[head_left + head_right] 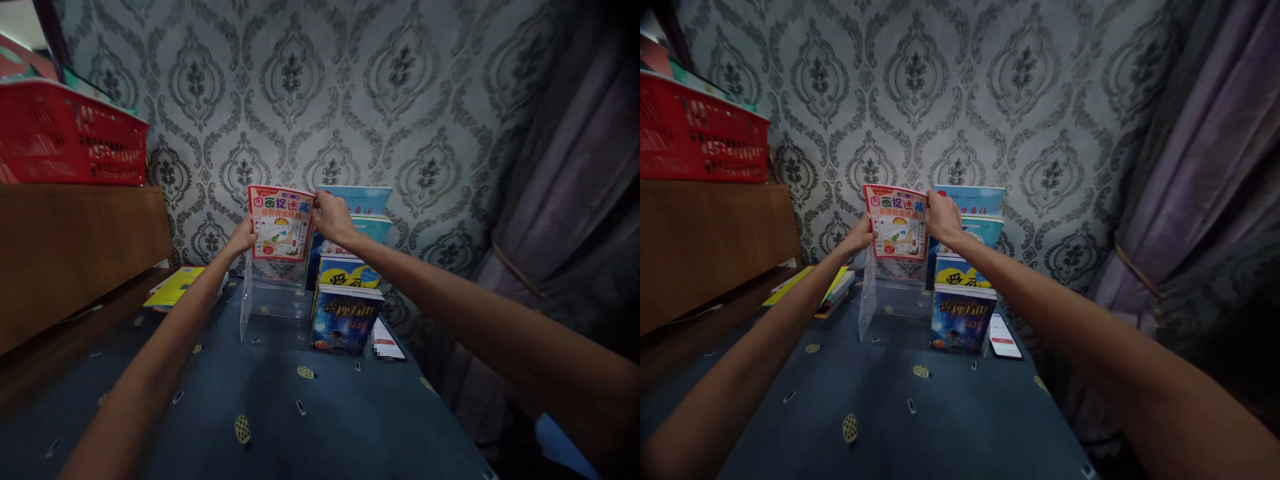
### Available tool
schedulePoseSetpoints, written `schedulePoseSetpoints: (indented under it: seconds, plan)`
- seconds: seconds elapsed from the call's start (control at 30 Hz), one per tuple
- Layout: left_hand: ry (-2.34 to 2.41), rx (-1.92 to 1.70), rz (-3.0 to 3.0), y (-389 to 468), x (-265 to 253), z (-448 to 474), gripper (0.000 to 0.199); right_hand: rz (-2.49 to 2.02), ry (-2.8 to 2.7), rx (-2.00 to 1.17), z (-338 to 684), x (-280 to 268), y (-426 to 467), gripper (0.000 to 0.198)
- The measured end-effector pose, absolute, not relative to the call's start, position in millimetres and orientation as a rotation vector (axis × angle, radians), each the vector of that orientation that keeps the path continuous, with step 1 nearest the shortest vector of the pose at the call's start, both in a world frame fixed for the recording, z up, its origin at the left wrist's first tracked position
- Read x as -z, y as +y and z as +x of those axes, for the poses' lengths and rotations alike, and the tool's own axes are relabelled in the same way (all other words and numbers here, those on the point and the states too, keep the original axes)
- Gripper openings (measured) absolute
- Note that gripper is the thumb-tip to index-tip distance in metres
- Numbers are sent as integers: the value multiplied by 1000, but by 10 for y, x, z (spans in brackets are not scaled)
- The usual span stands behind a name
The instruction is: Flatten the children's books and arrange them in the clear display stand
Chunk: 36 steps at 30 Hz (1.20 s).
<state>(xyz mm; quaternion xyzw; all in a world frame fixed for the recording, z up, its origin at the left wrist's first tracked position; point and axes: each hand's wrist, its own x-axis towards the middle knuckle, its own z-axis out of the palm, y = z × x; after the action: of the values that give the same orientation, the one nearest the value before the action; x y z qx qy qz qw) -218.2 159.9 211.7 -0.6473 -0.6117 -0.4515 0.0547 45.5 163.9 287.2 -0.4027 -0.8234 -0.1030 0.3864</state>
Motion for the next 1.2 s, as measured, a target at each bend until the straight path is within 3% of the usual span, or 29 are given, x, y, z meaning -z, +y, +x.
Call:
schedulePoseSetpoints:
  seconds: [0.3,0.57,1.2]
  plan:
    - [-1961,1344,-1859,1463,-2137,-2027,65,-1146,-2126,564,460,-3025,1619,29]
    - [-2019,1314,-1795,1461,-2114,-2040,57,-845,-2143,814,472,-3092,1759,30]
    - [-2012,1262,-1776,1549,-2094,-2032,47,-807,-2311,797,560,-3356,2058,36]
